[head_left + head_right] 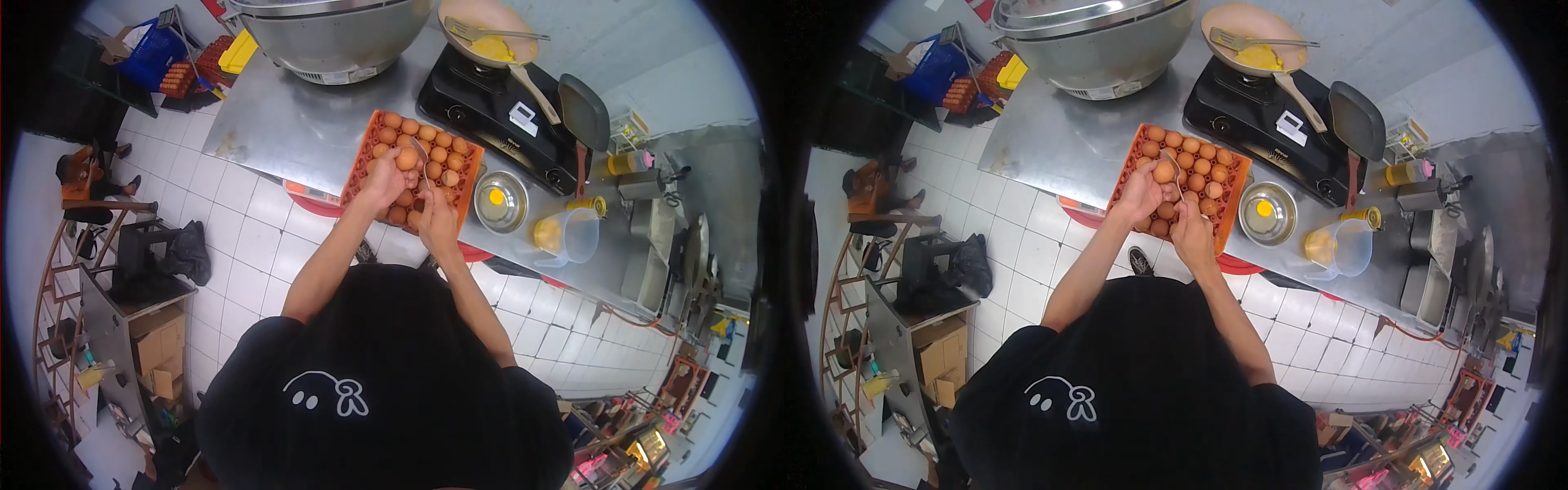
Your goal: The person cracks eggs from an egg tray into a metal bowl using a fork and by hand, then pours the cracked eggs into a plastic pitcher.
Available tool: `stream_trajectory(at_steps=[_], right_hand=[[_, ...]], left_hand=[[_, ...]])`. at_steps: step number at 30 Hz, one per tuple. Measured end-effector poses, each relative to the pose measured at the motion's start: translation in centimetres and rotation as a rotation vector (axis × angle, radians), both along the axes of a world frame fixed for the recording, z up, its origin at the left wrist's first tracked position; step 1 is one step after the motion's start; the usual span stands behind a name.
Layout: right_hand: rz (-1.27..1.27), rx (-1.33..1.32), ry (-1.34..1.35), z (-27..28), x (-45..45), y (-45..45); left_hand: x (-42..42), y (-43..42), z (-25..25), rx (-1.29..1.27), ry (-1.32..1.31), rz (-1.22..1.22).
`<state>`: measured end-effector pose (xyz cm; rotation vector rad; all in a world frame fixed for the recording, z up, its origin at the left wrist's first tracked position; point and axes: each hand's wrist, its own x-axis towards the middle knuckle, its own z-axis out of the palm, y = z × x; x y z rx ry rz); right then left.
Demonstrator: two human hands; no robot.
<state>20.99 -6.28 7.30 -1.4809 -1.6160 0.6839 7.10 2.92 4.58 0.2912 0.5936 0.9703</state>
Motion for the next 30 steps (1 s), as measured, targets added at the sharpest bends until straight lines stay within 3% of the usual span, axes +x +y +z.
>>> stream_trajectory(at_steps=[3, 10, 12, 16, 17, 18, 22, 25, 28, 30], right_hand=[[0.068, -0.127, -0.149, -1.5, 0.5, 0.5], [0.088, -0.164, -0.068, -2.1, 1.4, 1.9], [-0.036, -0.152, 0.111, -3.0, 1.8, 3.0], [-0.144, -0.270, 0.118, -7.5, 2.1, 7.0], [-0.099, -0.283, -0.036, -8.0, 2.1, 7.7], [-0.059, -0.299, -0.191, -8.3, 2.3, 8.0], [0.030, -0.258, -0.234, -5.2, 5.2, 7.4], [0.007, -0.310, 0.414, -2.6, 9.2, 5.8], [0.114, -0.241, 0.242, -0.8, 14.6, 3.3], [0.171, -0.305, 0.201, -1.5, 17.9, 2.1]], left_hand=[[0.0, -0.4, 0.0, 0.008, 0.003, 0.018], [-0.4, 0.1, -1.0, -0.009, 0.088, 0.017], [-0.9, 0.0, -1.4, -0.020, 0.075, 0.012], [-1.3, -0.2, -0.3, 0.073, 0.218, -0.078], [-1.2, -0.6, -0.1, 0.102, 0.285, -0.081], [-1.2, -0.8, 0.3, 0.102, 0.284, -0.115], [1.1, -0.8, 3.2, 0.080, 0.494, -0.235], [4.8, -0.4, 4.1, 0.163, 0.699, -0.341], [10.2, 1.2, 1.2, 0.244, 0.838, -0.414], [13.8, 2.0, 0.2, 0.436, 0.786, -0.778]])
